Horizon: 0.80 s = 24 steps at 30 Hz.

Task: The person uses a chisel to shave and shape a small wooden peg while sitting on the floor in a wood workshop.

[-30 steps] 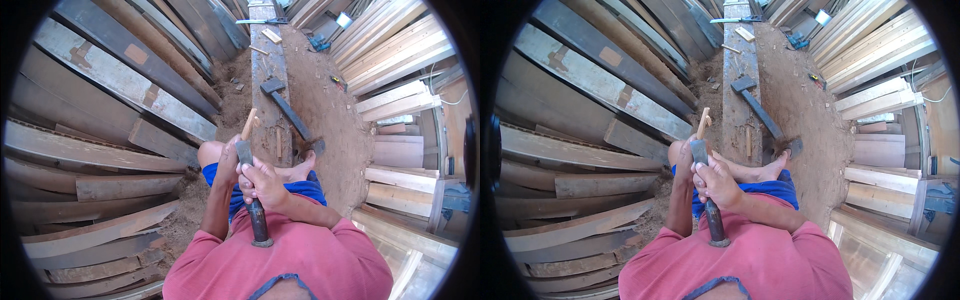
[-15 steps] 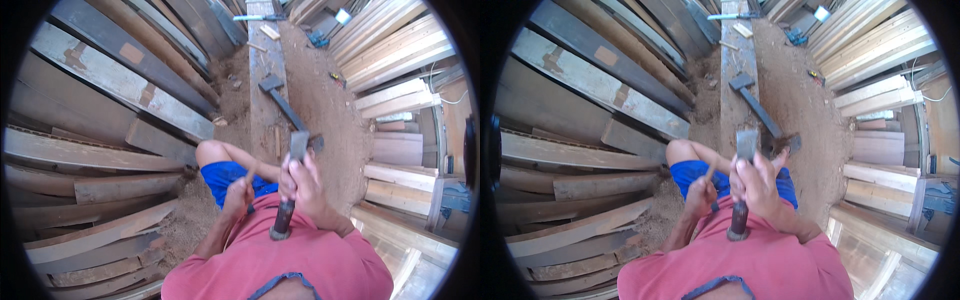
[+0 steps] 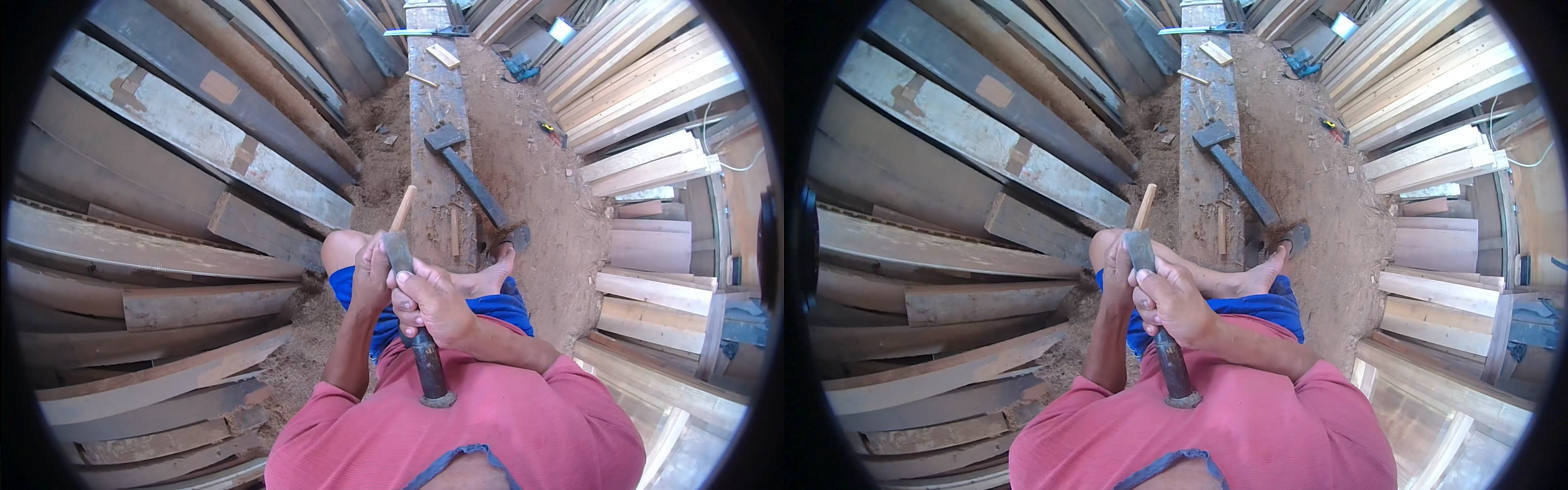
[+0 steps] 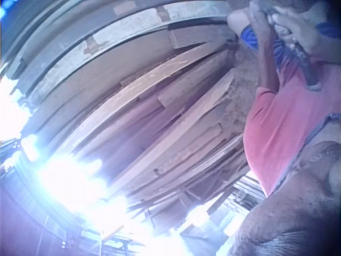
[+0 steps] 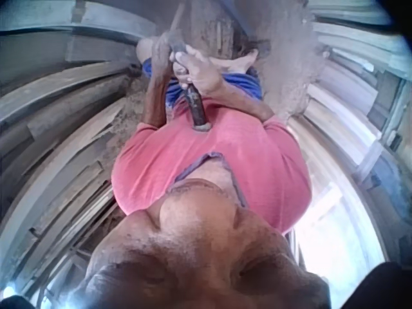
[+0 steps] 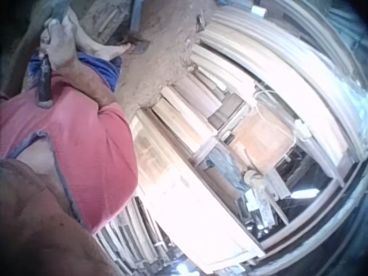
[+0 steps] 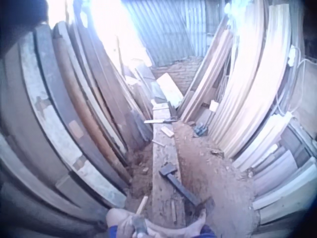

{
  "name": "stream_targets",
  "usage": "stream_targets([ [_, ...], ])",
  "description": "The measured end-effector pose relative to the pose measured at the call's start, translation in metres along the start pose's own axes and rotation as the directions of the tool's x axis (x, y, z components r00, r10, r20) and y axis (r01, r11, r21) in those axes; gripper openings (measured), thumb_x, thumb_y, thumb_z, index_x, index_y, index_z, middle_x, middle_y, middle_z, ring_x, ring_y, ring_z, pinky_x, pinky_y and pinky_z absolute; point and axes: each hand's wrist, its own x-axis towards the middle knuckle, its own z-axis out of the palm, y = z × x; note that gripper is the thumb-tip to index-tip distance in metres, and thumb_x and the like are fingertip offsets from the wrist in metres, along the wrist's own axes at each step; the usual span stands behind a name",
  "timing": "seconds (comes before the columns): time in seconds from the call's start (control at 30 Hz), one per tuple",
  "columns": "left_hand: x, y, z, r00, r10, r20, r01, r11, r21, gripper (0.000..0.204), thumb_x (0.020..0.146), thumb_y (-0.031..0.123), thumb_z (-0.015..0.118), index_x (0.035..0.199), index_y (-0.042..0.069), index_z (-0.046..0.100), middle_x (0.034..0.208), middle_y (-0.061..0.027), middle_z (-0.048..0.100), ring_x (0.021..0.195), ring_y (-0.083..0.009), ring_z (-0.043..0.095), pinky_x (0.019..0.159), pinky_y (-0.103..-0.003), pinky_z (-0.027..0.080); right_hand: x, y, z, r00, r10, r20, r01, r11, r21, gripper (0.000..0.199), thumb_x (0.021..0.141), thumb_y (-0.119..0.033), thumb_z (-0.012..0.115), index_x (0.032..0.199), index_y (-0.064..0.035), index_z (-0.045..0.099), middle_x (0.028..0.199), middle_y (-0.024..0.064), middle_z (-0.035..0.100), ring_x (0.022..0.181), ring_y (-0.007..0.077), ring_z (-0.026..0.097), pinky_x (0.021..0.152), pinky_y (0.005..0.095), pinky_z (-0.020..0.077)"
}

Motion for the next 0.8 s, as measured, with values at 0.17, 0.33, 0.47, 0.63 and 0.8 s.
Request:
stream_targets([
  [0.17, -0.014, 0.006, 0.013, 0.994, -0.029, -0.107, 0.020, 0.996, -0.084, 0.032, 0.105, 0.025, 0.036, 0.092, 0.003, 0.056, 0.072, 0.0013, 0.049, 0.065, -0.0070, 0.045, 0.057, -0.027, 0.038, -0.007, 0.000, 0.001, 1.000, -0.022, 0.005, 0.023, 0.999, -0.026, 0.016, 0.101, -0.023, 0.044, 0.102, -0.0073, 0.047, 0.066, -0.0021, 0.040, 0.046, 0.0052, 0.037, 0.046, 0.0249, 0.0413],
  [0.33, -0.064, -0.019, 0.004, 0.937, 0.147, 0.316, -0.249, 0.917, 0.311, 0.036, 0.104, 0.026, 0.033, 0.080, 0.004, 0.049, 0.064, -0.0048, 0.041, 0.058, -0.0141, 0.043, 0.054, -0.036, 0.036, -0.039, -0.025, -0.015, 0.949, -0.301, -0.090, 0.299, 0.953, -0.044, 0.020, 0.102, -0.025, 0.045, 0.101, -0.0053, 0.047, 0.069, -0.0006, 0.044, 0.049, 0.0052, 0.041, 0.046, 0.0239, 0.0427],
  [0.47, -0.079, -0.041, 0.006, 0.895, -0.395, 0.209, 0.444, 0.843, -0.305, 0.044, 0.103, 0.044, 0.037, 0.082, 0.008, 0.049, 0.059, 0.0028, 0.038, 0.051, -0.0074, 0.035, 0.049, -0.024, 0.029, -0.030, -0.025, -0.041, 0.941, -0.299, -0.156, 0.294, 0.954, -0.054, 0.017, 0.101, -0.020, 0.047, 0.108, -0.0044, 0.047, 0.074, 0.0013, 0.048, 0.055, 0.0072, 0.047, 0.052, 0.0273, 0.0474],
  [0.63, -0.015, -0.036, 0.004, 0.938, -0.286, 0.194, 0.346, 0.768, -0.540, 0.040, 0.104, 0.041, 0.036, 0.098, 0.004, 0.052, 0.058, 0.0013, 0.041, 0.048, -0.0096, 0.037, 0.048, -0.025, 0.032, 0.005, -0.023, -0.045, 0.955, -0.219, -0.200, 0.243, 0.965, 0.104, 0.026, 0.100, -0.020, 0.045, 0.121, -0.0042, 0.045, 0.082, 0.0014, 0.052, 0.058, 0.0092, 0.052, 0.056, 0.0293, 0.0519],
  [0.8, 0.013, -0.037, 0.003, 0.940, -0.287, 0.184, 0.338, 0.719, -0.608, 0.037, 0.104, 0.040, 0.038, 0.100, 0.006, 0.052, 0.064, 0.0005, 0.047, 0.055, -0.0090, 0.044, 0.049, -0.022, 0.036, 0.018, -0.017, -0.035, 0.981, -0.180, -0.072, 0.190, 0.967, 0.169, 0.019, 0.100, -0.019, 0.044, 0.113, -0.0059, 0.049, 0.078, 0.0011, 0.053, 0.054, 0.0073, 0.050, 0.052, 0.0271, 0.0497],
])
